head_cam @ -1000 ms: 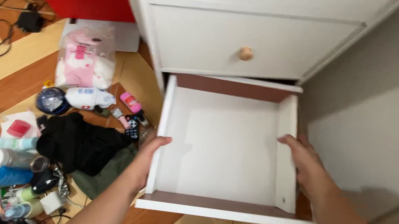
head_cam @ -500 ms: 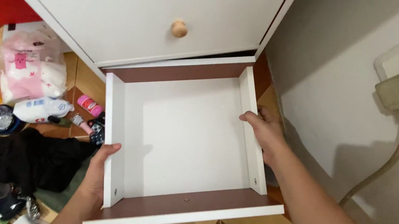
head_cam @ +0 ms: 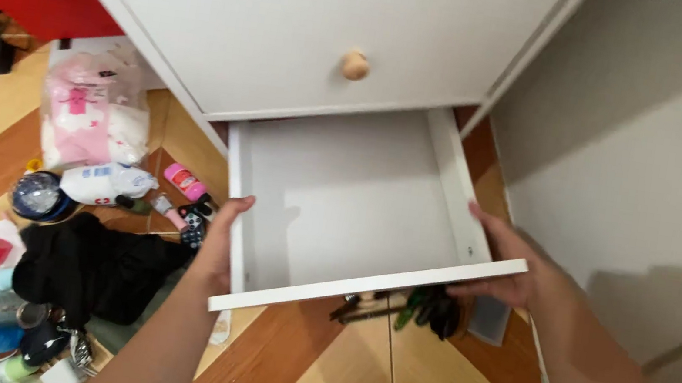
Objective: The recorder assembles a small wooden drawer using a knife as a screwdriver and then places it into a dresser.
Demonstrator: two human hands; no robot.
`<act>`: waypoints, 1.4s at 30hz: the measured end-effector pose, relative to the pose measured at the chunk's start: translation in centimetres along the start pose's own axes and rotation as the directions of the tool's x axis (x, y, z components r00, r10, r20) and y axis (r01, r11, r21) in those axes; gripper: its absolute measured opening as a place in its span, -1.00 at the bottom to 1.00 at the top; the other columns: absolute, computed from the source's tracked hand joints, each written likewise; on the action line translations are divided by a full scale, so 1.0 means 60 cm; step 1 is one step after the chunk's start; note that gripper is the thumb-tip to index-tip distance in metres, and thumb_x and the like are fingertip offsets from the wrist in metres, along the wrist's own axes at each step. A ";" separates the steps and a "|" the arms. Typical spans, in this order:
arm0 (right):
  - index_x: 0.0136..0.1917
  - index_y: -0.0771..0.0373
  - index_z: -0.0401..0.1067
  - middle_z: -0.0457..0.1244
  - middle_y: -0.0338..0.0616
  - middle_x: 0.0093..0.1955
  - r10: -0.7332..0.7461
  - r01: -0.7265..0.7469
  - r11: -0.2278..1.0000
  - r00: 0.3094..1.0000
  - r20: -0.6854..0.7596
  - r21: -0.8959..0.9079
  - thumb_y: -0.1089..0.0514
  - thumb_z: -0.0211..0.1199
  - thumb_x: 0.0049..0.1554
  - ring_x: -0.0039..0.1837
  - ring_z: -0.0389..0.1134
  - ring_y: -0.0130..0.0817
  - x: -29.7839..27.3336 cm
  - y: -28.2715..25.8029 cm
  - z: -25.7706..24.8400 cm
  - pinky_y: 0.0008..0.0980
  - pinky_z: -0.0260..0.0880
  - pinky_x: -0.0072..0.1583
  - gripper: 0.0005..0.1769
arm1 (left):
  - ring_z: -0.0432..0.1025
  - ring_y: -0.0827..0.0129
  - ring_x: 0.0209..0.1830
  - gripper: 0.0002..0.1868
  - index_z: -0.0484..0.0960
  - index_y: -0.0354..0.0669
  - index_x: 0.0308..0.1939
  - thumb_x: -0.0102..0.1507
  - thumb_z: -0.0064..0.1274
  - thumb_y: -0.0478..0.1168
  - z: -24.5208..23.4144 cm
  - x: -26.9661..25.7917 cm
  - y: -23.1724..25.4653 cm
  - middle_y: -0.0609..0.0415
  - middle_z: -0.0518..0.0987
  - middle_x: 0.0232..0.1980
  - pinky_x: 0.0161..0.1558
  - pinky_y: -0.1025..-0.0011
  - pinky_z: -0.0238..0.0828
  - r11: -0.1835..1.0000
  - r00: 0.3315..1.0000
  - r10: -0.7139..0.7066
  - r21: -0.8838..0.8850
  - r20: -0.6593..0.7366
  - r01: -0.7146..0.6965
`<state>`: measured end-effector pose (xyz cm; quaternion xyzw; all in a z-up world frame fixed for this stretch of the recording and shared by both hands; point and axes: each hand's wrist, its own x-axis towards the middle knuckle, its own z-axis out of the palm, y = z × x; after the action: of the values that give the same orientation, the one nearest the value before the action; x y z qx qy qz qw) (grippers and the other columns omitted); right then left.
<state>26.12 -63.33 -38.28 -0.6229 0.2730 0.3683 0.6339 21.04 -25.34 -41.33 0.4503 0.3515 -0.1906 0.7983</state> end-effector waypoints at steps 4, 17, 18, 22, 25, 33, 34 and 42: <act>0.60 -0.01 0.08 0.21 0.06 0.44 0.072 -0.071 0.997 0.997 -0.008 0.037 -0.55 0.19 -0.11 0.39 0.30 0.02 -0.003 0.007 0.026 0.23 0.38 0.31 0.14 | 0.45 -0.11 0.18 -0.10 0.42 -0.24 0.37 0.06 0.08 0.23 -0.003 0.008 0.007 -0.29 0.53 0.24 0.12 -0.07 0.43 1.000 1.000 0.001 -0.015 -0.006 -0.001; 0.57 0.10 0.13 0.18 0.20 0.42 0.015 0.013 0.990 0.980 -0.196 0.141 -0.55 0.02 0.01 0.38 0.30 0.07 -0.025 -0.006 0.097 0.06 0.40 0.30 0.05 | 0.30 -0.02 0.44 0.10 0.28 0.04 0.48 0.00 -0.04 0.54 -0.043 -0.025 -0.047 -0.12 0.40 0.44 0.31 -0.06 0.32 0.997 1.000 0.016 -0.069 -0.025 -0.017; 0.57 0.17 0.12 0.15 0.27 0.42 -0.036 0.076 0.981 0.975 -0.219 0.177 -0.56 -0.09 0.09 0.40 0.27 0.09 -0.031 -0.003 0.106 0.05 0.39 0.30 0.03 | 0.31 -0.03 0.43 0.10 0.28 0.00 0.48 0.01 0.01 0.53 -0.047 -0.019 -0.040 -0.15 0.40 0.43 0.31 -0.04 0.37 0.996 1.000 0.011 -0.083 -0.019 -0.013; 0.58 0.15 0.06 0.14 0.20 0.41 0.045 0.072 0.908 0.963 -0.266 0.413 -0.47 -0.37 0.25 0.38 0.24 0.06 -0.011 0.063 0.123 -0.02 0.35 0.36 -0.11 | 0.37 -0.03 0.35 0.10 0.32 -0.12 0.46 0.05 0.03 0.52 -0.045 0.000 -0.022 -0.23 0.40 0.39 0.25 0.00 0.46 0.994 0.995 -0.028 -0.105 -0.095 0.018; 0.49 0.44 0.16 0.24 0.23 0.19 0.160 0.050 0.833 0.931 -0.327 0.550 -0.48 -0.44 0.33 0.21 0.33 0.07 0.065 0.197 0.131 -0.01 0.39 0.31 -0.02 | 0.45 0.03 0.20 0.10 0.41 -0.17 0.39 0.02 0.01 0.55 -0.063 0.022 -0.021 -0.18 0.49 0.28 0.17 0.06 0.52 0.996 0.999 0.018 -0.088 0.043 -0.014; 0.27 0.29 0.45 0.30 0.03 0.27 -0.459 0.553 -0.017 0.736 0.498 -0.833 0.13 0.22 0.13 0.16 0.38 0.02 0.085 0.201 0.318 -0.17 0.40 0.18 -0.56 | 0.51 0.15 0.06 0.03 0.46 -0.30 0.31 0.16 -0.12 0.54 -0.066 0.035 -0.002 -0.18 0.56 0.17 0.03 0.11 0.57 0.994 0.997 0.007 -0.110 -0.082 -0.016; 0.27 0.29 0.45 0.30 0.03 0.27 -0.451 0.556 -0.030 0.734 0.507 -0.831 0.13 0.22 0.13 0.16 0.38 0.02 0.091 0.191 0.324 -0.17 0.40 0.18 -0.56 | 0.51 0.15 0.06 0.03 0.46 -0.30 0.31 0.16 -0.12 0.54 -0.057 0.025 -0.001 -0.18 0.56 0.17 0.03 0.11 0.57 0.992 0.996 0.010 -0.125 -0.085 -0.021; 0.00 0.28 0.50 0.28 -0.07 0.20 -0.252 0.496 -0.327 0.774 0.580 -0.804 0.34 0.13 0.06 0.30 0.32 -0.12 0.133 0.215 0.334 -0.23 0.39 0.26 -0.76 | 0.52 0.08 0.06 -0.46 0.40 -0.26 0.26 0.33 -0.17 0.04 -0.100 0.086 -0.103 -0.10 0.53 0.14 0.06 0.09 0.56 0.766 0.988 0.062 -0.628 -0.143 -0.139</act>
<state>18.08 -43.05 -50.81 -0.8898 -0.3729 0.2598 0.0413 18.39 -23.40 -50.83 0.1821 0.4153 0.0083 0.8912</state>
